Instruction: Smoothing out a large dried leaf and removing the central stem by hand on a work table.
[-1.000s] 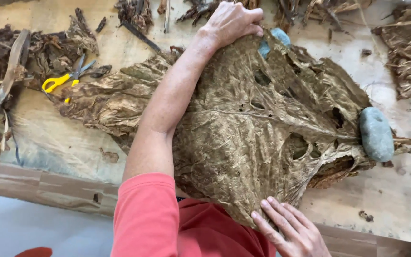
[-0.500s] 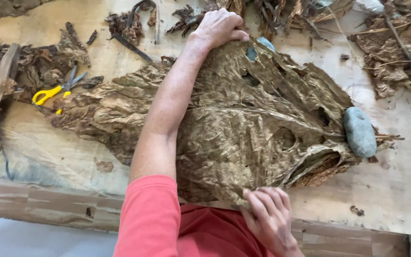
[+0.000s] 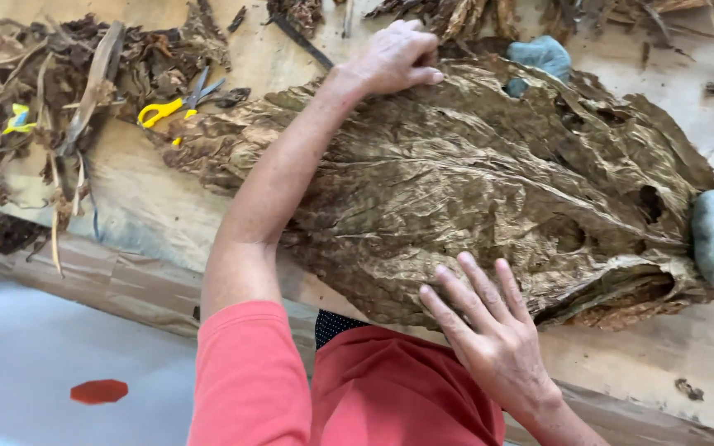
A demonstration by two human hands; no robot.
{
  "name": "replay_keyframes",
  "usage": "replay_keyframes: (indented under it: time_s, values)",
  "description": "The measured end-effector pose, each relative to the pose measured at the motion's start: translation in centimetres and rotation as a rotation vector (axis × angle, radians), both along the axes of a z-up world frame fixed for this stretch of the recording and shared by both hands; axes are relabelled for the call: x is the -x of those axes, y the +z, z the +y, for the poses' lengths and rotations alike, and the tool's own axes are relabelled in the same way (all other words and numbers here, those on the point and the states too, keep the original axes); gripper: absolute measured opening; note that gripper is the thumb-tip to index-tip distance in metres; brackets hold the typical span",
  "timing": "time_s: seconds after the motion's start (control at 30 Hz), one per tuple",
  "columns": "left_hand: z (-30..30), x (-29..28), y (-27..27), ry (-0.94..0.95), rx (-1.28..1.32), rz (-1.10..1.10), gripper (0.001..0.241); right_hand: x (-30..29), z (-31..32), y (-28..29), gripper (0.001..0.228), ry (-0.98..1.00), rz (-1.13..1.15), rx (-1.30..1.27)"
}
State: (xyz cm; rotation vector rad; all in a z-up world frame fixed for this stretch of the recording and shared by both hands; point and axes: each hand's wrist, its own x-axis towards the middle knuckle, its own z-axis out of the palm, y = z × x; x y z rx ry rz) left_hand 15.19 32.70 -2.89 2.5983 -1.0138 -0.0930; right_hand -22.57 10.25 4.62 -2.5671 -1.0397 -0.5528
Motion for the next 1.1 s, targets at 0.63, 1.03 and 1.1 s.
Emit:
replay_keyframes:
  time_s: [0.63,1.03,1.1]
  values:
    - [-1.8,-4.2,0.5,-0.019,0.239,-0.088,0.028,4.7,-3.3,-0.9,0.046,0.165,0.115,-0.061]
    - [4.6,-3.1,1.3,0.090,0.216,-0.219,0.050,2.2,-2.0,-0.8,0.040,0.105,0.119,0.032]
    - [7.0,0.3,3.4,0.145,0.214,-0.040,0.042,2.1,-3.0,-2.9,0.044,0.093,0.084,0.120]
